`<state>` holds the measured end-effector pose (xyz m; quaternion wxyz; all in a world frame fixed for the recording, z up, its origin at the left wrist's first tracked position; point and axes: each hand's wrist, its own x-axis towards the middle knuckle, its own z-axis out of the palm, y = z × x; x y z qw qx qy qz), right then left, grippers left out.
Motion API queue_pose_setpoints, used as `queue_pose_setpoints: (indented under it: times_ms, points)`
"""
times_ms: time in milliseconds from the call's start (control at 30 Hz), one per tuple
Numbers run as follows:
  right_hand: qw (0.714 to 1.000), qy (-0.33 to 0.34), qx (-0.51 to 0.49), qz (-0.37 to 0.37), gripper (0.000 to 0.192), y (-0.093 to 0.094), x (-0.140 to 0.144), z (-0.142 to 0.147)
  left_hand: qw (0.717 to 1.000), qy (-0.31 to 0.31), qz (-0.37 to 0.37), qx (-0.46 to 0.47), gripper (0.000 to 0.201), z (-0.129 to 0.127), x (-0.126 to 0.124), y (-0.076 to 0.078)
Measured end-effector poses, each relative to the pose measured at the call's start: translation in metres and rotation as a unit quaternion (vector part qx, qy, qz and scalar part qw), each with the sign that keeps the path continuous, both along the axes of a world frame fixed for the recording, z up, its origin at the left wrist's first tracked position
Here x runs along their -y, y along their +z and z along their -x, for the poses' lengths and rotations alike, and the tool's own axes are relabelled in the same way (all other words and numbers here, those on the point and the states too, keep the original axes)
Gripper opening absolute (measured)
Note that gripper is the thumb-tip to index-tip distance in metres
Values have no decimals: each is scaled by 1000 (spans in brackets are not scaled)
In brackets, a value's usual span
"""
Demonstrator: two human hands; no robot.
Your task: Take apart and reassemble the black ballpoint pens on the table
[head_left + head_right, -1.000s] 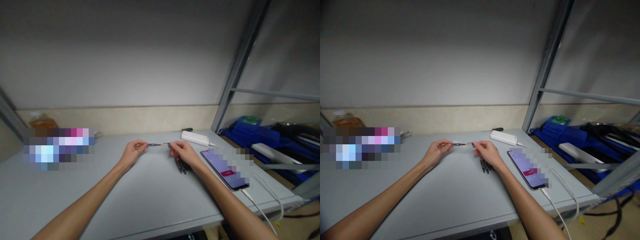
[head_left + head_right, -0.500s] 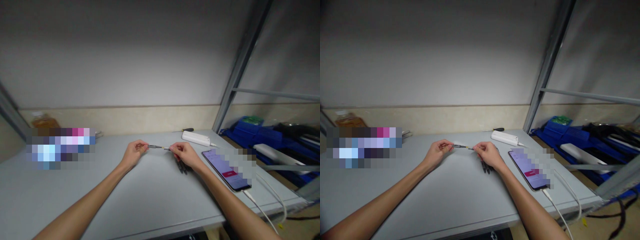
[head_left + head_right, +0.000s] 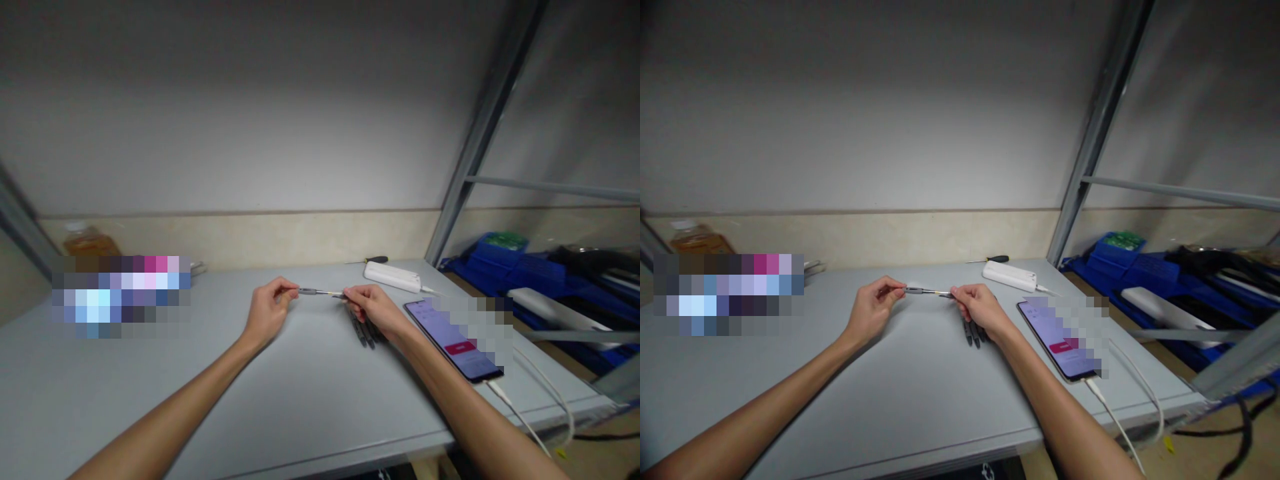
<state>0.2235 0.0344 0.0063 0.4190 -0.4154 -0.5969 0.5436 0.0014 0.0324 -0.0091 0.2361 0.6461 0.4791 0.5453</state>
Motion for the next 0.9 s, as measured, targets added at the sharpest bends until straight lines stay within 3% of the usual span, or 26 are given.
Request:
queue_pose_setpoints:
  times_ms: [233,333,400,533,667,767,900]
  points:
    - [987,41,-95,121,34,-3,-5,-4,989,27,-114,-86,11,-4,9,4]
    - [971,67,-116,198,34,-3,-9,-7,975,6,-188,-115,13,-6,13,7]
    - [971,62,-109,204,34,-1,-9,-8,971,-6,-207,-117,13,-6,13,6]
    - [998,-21,-36,57,40,3,-4,-2,994,-12,-86,-66,10,-4,4,-1]
    - [994,-45,60,-85,34,2,1,4,998,-45,22,46,17,1,-7,-6]
    - [986,-38,97,-129,31,-2,0,4,986,-81,82,121,23,2,-11,-7]
    - [977,-62,104,-174,31,-3,-1,1,946,-165,186,207,32,1,-10,-7]
